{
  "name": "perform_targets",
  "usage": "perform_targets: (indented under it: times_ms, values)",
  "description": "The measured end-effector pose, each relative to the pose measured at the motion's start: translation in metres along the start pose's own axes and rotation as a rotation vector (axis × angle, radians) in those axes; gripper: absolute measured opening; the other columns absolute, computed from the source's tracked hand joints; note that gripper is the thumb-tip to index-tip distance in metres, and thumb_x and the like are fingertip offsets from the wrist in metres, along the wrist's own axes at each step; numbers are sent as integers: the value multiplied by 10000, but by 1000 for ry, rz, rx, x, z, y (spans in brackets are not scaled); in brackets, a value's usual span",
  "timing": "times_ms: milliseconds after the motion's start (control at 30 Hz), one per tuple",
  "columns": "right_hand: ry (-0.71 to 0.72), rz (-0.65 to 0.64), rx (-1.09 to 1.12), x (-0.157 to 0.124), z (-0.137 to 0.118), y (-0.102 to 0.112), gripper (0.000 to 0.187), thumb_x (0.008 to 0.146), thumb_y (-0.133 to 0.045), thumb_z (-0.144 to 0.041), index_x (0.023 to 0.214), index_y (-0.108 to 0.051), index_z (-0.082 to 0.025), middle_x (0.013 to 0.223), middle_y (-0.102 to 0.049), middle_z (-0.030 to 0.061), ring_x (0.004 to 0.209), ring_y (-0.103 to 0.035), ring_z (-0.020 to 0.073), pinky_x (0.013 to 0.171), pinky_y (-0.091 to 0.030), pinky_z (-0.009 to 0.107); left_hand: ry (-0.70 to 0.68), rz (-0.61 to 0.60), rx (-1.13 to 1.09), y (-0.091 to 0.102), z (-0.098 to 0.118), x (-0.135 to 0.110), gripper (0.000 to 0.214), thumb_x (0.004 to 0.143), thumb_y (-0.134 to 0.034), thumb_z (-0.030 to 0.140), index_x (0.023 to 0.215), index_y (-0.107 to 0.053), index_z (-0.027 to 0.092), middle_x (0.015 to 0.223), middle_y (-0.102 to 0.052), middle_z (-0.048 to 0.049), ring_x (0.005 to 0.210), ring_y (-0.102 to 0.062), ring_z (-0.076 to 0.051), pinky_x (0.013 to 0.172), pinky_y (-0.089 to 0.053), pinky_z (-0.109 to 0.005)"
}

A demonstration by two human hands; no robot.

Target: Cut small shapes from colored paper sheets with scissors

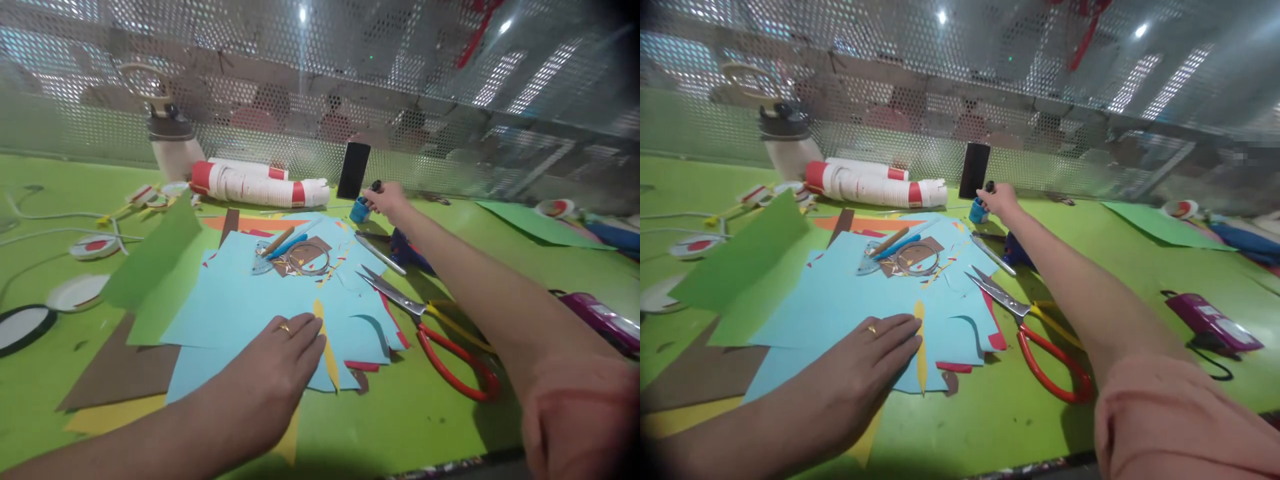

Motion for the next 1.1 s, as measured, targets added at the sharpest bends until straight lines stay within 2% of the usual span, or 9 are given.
perform_targets:
  times_ms: [100, 200, 300, 400, 433, 533, 667, 833, 1100]
  values:
    - [52, 108, 95, -8, -13, 24, 156, 896, -597, -259, 827, -602, -119, 721, -604, -15, 556, -552, 77, 510, -463, 210, -19, 20, 2, 3, 1, 0, 488, 752, -411, -5, 1230, -503, 27, 1273, -547, -238, 1181, -478, -361, 886, -435, -516]
    - [95, 200, 216, -29, -27, 58, 245, 899, -578, -233, 676, -530, -145, 560, -527, -37, 445, -461, 51, 416, -341, 192, -30, 38, -6, 5, 2, 0, 504, 750, -400, -11, 1246, -488, 20, 1289, -540, -239, 1195, -470, -359, 891, -436, -525]
    - [113, 227, 345, -68, -39, 88, 271, 945, -494, -242, 685, -498, -165, 544, -511, -45, 427, -441, 39, 433, -339, 204, -21, 33, -20, 4, 0, 0, 493, 746, -398, -14, 1226, -503, 25, 1273, -551, -236, 1185, -477, -355, 888, -441, -523]
    - [99, 138, 485, -123, -48, 94, 271, 950, -486, -277, 706, -528, -166, 545, -500, -41, 459, -466, 55, 466, -370, 221, -9, 33, -41, 4, -1, -1, 483, 743, -406, -8, 1214, -506, 32, 1256, -554, -230, 1176, -481, -347, 888, -443, -506]
    - [100, 125, 515, -142, -50, 93, 284, 946, -495, -299, 698, -539, -167, 539, -496, -39, 456, -455, 61, 454, -363, 226, -10, 39, -48, 5, -1, -1, 482, 741, -408, -5, 1211, -504, 32, 1251, -554, -230, 1176, -480, -345, 888, -442, -504]
    - [168, -22, 527, -196, -63, 68, 225, 855, -633, -341, 699, -568, -192, 517, -505, -41, 455, -445, 86, 442, -357, 236, -17, 65, -55, 6, 0, -1, 471, 750, -397, -1, 1208, -498, 39, 1239, -556, -222, 1184, -473, -340, 897, -438, -502]
    - [255, -121, 331, -237, -74, 31, 222, 839, -627, -372, 715, -570, -197, 509, -470, -55, 449, -409, 84, 432, -340, 222, -13, 81, -68, 7, 0, 0, 421, 803, -375, 5, 1195, -509, 77, 1220, -578, -196, 1179, -487, -315, 896, -444, -481]
    - [361, -151, 238, -248, -80, 9, 183, 836, -605, -340, 727, -575, -196, 531, -458, -60, 453, -395, 84, 431, -343, 218, -11, 86, -60, 8, 0, 1, 381, 814, -384, 15, 1157, -535, 82, 1205, -584, -213, 1159, -509, -332, 868, -451, -495]
    - [424, -169, 123, -252, -77, -1, 146, 838, -610, -325, 758, -609, -202, 616, -551, -30, 518, -470, 103, 492, -409, 225, -15, 87, -60, 9, 0, 2, 415, 785, -408, 29, 1180, -529, 72, 1197, -589, -214, 1171, -498, -329, 888, -447, -490]
Point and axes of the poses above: each hand's wrist, its own x-axis towards the middle knuckle, its own y-axis out of the back of the hand, z = x × y, the point moved 10 cm from there along x, towards the middle knuckle
